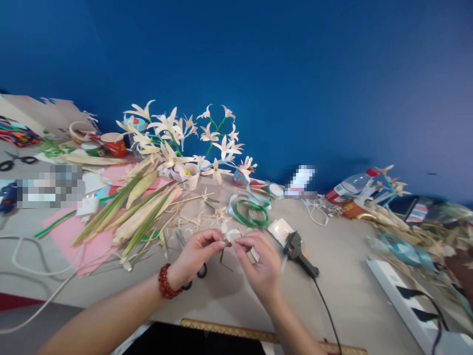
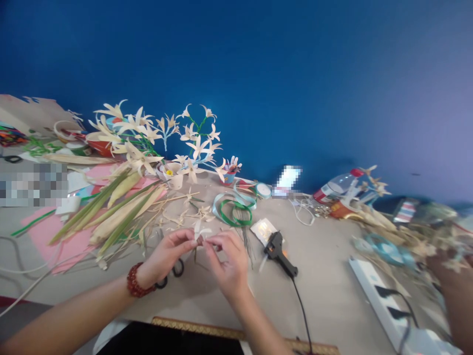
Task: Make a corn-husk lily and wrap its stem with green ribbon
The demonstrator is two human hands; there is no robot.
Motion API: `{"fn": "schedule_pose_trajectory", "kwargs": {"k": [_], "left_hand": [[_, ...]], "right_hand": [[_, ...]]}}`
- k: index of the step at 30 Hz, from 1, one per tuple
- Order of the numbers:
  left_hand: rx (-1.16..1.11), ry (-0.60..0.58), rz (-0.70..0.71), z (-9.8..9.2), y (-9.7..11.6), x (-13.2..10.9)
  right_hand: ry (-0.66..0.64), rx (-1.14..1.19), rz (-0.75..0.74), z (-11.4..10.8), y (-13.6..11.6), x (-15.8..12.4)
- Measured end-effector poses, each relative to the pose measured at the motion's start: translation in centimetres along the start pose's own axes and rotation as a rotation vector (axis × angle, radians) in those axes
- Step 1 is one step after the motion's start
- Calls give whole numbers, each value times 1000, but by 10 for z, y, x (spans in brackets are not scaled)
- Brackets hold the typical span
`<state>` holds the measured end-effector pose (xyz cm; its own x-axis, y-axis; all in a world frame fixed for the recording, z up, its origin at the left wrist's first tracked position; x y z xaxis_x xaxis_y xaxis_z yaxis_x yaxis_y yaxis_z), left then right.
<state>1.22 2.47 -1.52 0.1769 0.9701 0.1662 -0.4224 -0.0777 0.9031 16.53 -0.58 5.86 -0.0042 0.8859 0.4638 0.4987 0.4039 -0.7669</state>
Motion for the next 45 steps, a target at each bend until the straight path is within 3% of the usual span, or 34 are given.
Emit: {"fn": "schedule_pose_trajectory", "kwargs": {"k": [7,14,19,24,26,35,45], "left_hand": [[295,-66,306,4,28,-1],[317,-127,395,10,39,-4],[319,-98,357,8,33,-3],[166,-5,96,2,12,0],[142,4,54,2,9,-1],[157,-21,125,5,12,-2],[256,-124,213,7,16,-1]], "right_hand": [[97,257,168,11,-7,-20],[139,409,252,25,9,-39],[187,395,328,33,15,-47],[238,207,189,22,3,-39],[249,130,147,18,0,-34],[229,167,236,22,8,-24],[217,219,207,20,6,-20]]}}
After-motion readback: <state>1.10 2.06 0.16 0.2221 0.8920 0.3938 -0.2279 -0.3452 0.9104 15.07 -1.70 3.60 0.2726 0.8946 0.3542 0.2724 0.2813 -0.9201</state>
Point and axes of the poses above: each hand's wrist, its own x-axis towards the middle knuckle, its own z-axis out of the palm, y = z × x, the point moved 5 cm from there along x, towards the middle knuckle, and after that the axes turned 13 degrees about z, right-handed, at the moved point
